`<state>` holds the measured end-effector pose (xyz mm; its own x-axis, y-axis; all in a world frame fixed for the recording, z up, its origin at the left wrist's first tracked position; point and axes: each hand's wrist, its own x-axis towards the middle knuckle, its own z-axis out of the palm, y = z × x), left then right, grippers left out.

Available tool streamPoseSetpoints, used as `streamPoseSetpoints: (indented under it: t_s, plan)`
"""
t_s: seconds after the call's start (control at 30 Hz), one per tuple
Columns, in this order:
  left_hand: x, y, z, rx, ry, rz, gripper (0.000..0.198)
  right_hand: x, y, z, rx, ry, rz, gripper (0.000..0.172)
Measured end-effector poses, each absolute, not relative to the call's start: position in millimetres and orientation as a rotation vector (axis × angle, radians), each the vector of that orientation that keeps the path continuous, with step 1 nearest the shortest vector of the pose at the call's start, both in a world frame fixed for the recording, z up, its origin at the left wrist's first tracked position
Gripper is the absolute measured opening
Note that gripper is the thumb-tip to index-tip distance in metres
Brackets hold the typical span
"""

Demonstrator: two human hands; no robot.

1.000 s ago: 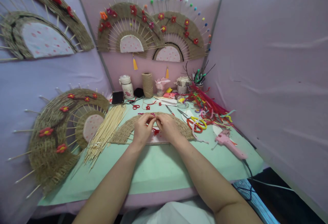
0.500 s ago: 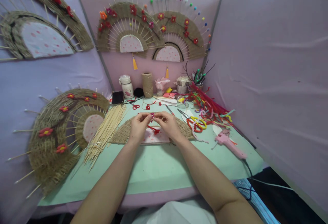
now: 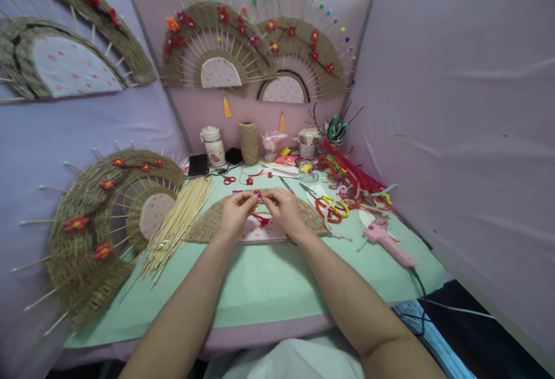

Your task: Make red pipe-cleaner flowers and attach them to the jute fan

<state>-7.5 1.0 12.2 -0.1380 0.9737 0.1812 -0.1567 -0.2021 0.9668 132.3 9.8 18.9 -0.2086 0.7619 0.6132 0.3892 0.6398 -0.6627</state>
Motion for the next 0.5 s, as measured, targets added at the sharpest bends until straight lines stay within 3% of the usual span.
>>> streamPoseSetpoints:
  t_s: [0.2, 0.3, 0.4, 0.5]
  plan:
    - [-14.2, -9.8, 13.4, 1.905, 1.585, 1.031, 0.036, 139.0, 18.2, 17.3, -1.071, -1.619, 0.584, 0.021]
    - [-11.5, -17.1, 11.9, 2.118, 1.68, 0.797, 0.019, 140.3, 22.0, 14.8, -1.081, -1.584, 0.605, 0.022]
    - [-8.8, -16.9, 10.4, 2.107, 1.68, 0.833, 0.012, 139.8, 23.7, 13.3, -1.062, -1.565, 0.652, 0.022]
    - [-11.3, -8.0, 9.2, 1.79, 1.545, 1.128, 0.016, 139.6, 23.1, 14.3, -0.991, -1.532, 0.769, 0.022]
